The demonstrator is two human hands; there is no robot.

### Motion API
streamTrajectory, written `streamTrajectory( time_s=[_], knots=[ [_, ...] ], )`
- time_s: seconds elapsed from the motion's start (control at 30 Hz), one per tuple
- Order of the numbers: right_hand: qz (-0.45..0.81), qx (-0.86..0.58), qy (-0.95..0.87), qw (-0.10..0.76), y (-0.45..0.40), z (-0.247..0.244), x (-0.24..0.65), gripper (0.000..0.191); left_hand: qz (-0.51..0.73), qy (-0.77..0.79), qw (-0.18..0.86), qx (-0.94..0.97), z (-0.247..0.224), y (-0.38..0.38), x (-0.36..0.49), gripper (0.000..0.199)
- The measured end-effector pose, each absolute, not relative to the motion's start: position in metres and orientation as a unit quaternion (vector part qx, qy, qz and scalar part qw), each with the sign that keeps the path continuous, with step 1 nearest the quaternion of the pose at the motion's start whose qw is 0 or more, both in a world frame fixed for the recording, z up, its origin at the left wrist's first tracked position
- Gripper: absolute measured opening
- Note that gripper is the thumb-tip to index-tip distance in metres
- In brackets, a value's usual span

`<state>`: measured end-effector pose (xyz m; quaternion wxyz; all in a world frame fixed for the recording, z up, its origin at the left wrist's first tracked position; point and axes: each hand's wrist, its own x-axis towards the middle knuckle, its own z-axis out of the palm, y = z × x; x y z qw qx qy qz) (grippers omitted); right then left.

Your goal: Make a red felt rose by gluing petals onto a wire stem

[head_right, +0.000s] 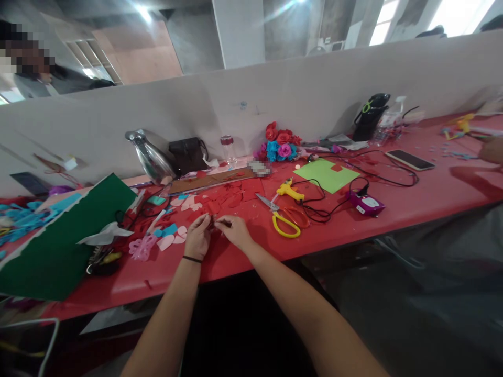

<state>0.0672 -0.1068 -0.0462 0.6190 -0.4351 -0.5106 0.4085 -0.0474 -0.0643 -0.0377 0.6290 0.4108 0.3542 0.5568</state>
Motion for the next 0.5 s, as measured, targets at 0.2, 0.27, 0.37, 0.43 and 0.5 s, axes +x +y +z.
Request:
streamTrajectory(
  time_s=[0.2,0.27,0.37,0.43,0.5],
  knots=[
    [0.384,-0.446,-0.545,0.597,-0.1050,-0.0512,0.0683,0.015,0.564,0.339,0.656,0.371,-0.0365,-0.0670,-0.0461,0.033],
    [0.378,-0.445,-0.553,0.594,-0.1039,-0.0531,0.0689,0.016,0.567,0.333,0.662,0.361,-0.0359,-0.0675,-0.0456,0.031],
    [0.372,-0.445,-0.563,0.589,-0.1027,-0.0549,0.0695,0.016,0.569,0.329,0.663,0.359,-0.0360,-0.0677,-0.0455,0.028],
    [0.366,-0.446,-0.569,0.586,-0.1023,-0.0554,0.0698,0.017,0.569,0.328,0.663,0.360,-0.0362,-0.0678,-0.0458,0.027],
    [0.360,-0.450,-0.573,0.584,-0.1020,-0.0558,0.0699,0.017,0.567,0.327,0.662,0.365,-0.0361,-0.0680,-0.0461,0.026]
  ],
)
